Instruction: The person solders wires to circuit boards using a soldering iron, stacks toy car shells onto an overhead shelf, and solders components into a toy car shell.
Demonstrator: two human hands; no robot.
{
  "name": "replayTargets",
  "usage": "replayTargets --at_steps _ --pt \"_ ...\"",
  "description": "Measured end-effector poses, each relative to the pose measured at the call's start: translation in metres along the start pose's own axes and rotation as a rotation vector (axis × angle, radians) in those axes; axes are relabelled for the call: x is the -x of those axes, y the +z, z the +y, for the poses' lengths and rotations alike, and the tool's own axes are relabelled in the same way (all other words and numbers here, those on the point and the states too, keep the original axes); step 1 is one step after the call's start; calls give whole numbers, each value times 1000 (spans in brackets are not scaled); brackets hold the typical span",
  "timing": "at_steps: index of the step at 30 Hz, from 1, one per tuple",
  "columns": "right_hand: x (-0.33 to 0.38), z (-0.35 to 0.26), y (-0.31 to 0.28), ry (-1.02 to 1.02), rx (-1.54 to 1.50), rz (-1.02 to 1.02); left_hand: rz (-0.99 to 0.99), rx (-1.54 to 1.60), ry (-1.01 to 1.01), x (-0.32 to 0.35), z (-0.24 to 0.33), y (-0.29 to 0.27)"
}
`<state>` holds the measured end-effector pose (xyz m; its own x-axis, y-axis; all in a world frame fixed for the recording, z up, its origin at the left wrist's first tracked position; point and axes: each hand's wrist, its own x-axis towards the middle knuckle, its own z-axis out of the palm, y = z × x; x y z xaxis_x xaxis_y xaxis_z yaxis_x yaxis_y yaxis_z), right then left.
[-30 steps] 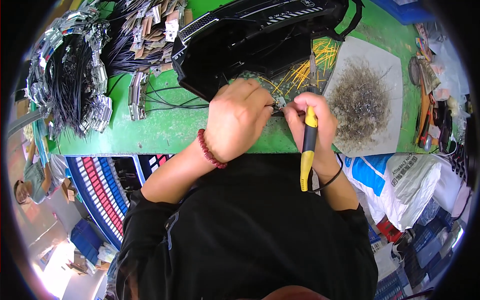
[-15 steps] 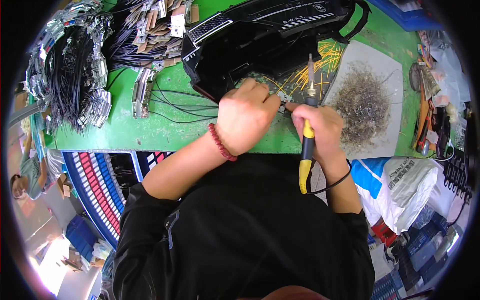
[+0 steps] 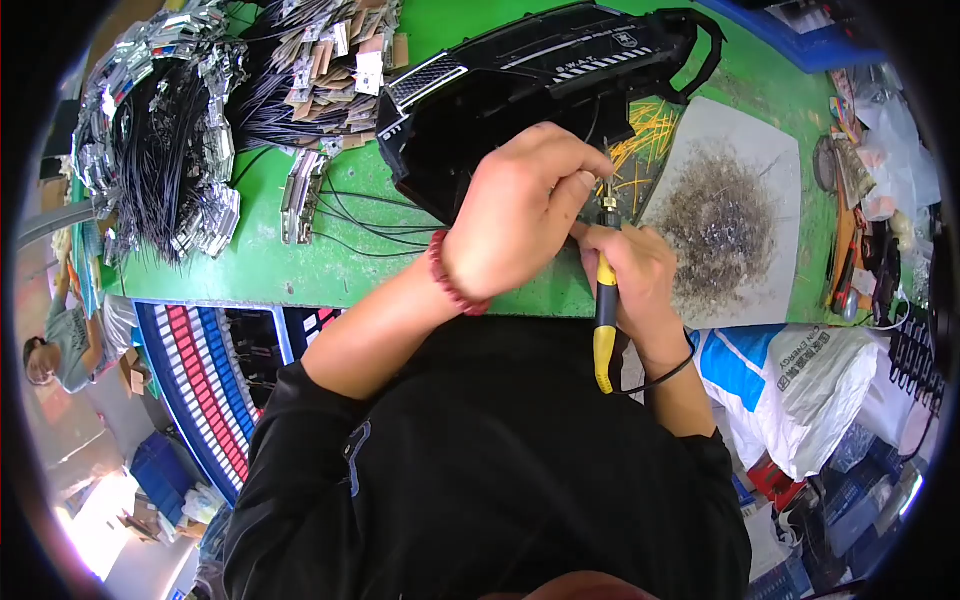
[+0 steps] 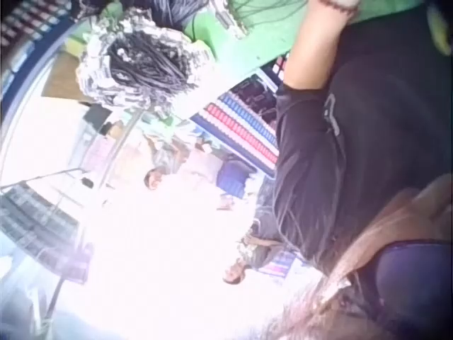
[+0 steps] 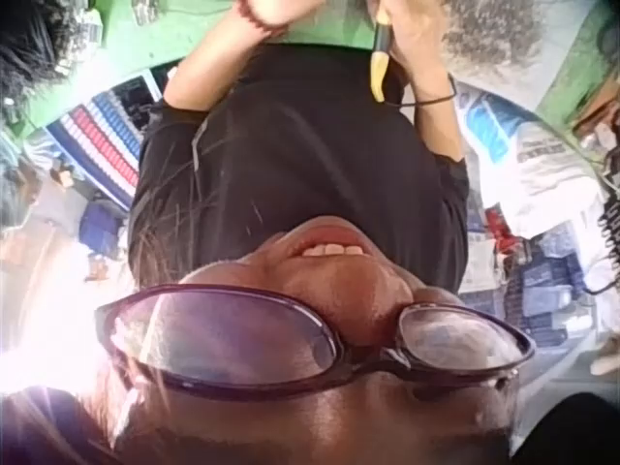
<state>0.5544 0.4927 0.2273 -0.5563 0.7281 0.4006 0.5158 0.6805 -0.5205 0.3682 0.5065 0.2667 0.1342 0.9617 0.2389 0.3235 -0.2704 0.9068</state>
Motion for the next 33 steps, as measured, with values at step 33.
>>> replayTargets --at_steps 33 --pt "7 -9 -10 265 -589 285 -106 -339 72 35 -10 -8"
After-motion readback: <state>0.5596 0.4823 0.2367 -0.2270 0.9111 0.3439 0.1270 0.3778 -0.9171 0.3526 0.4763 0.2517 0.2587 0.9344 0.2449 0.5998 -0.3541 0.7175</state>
